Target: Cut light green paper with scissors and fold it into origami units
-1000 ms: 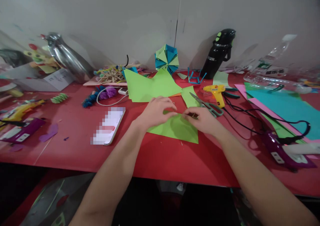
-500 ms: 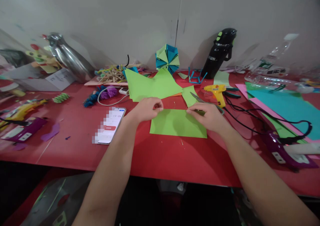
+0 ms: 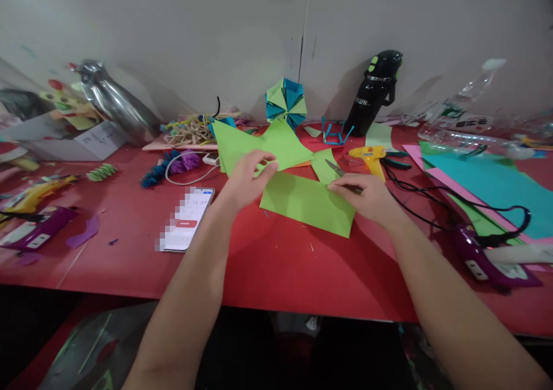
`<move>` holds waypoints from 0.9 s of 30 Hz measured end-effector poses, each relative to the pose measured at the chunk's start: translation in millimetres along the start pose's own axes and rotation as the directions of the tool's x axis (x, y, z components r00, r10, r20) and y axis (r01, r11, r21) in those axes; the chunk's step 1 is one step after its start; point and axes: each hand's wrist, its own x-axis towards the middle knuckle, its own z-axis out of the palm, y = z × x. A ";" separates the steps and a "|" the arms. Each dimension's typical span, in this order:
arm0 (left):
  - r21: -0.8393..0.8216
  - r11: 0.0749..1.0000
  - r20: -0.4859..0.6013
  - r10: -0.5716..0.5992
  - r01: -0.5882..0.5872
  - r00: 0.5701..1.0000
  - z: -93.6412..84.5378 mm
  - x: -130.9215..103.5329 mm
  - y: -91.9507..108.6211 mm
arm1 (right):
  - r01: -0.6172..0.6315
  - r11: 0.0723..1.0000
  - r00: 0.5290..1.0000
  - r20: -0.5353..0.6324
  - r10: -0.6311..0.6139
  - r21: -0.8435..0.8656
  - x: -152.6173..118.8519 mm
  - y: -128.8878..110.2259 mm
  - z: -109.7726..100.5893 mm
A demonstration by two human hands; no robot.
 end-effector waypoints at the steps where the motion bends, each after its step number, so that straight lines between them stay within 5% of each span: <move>1: 0.019 0.998 0.028 0.059 -0.059 0.998 4.5 -1.8 9.7 | 0.005 1.000 1.000 0.019 -0.005 0.007 -0.2 -1.5 2.4; 4: 0.165 0.973 0.163 0.133 -0.160 0.978 13.4 -8.5 28.4 | 0.017 1.000 0.999 0.029 -0.017 0.009 -0.1 -6.2 11.0; 7: 0.170 0.976 0.223 0.094 -0.134 0.970 13.1 -10.7 29.2 | -0.014 0.999 0.995 -0.093 0.019 0.053 2.4 -7.5 16.1; 12: -0.104 0.984 -0.006 -0.147 0.145 0.989 5.8 -3.0 15.0 | -0.160 0.882 0.904 -0.292 0.311 0.444 9.3 -1.0 11.7; 15: -0.320 0.910 0.001 -0.279 0.264 0.960 8.3 0.6 12.7 | -0.254 0.690 0.881 -0.132 0.454 0.678 10.5 0.2 10.3; 18: -0.435 0.819 0.196 -0.319 0.374 0.927 13.7 -0.7 17.5 | -0.334 0.582 0.892 0.048 0.450 0.742 9.3 -1.5 15.7; 21: -0.486 0.739 0.513 -0.190 0.466 0.837 16.7 -4.7 23.6 | -0.323 0.597 0.914 0.078 0.399 0.734 7.2 -2.5 23.5; 23: -0.497 0.723 0.610 -0.103 0.480 0.786 18.5 -6.7 25.1 | -0.343 0.598 0.911 0.101 0.400 0.725 5.4 -2.8 26.7; 27: -0.553 0.691 0.515 -0.157 0.466 0.843 29.3 -6.8 21.5 | -0.435 0.571 0.890 0.235 0.392 0.696 2.8 -5.3 28.3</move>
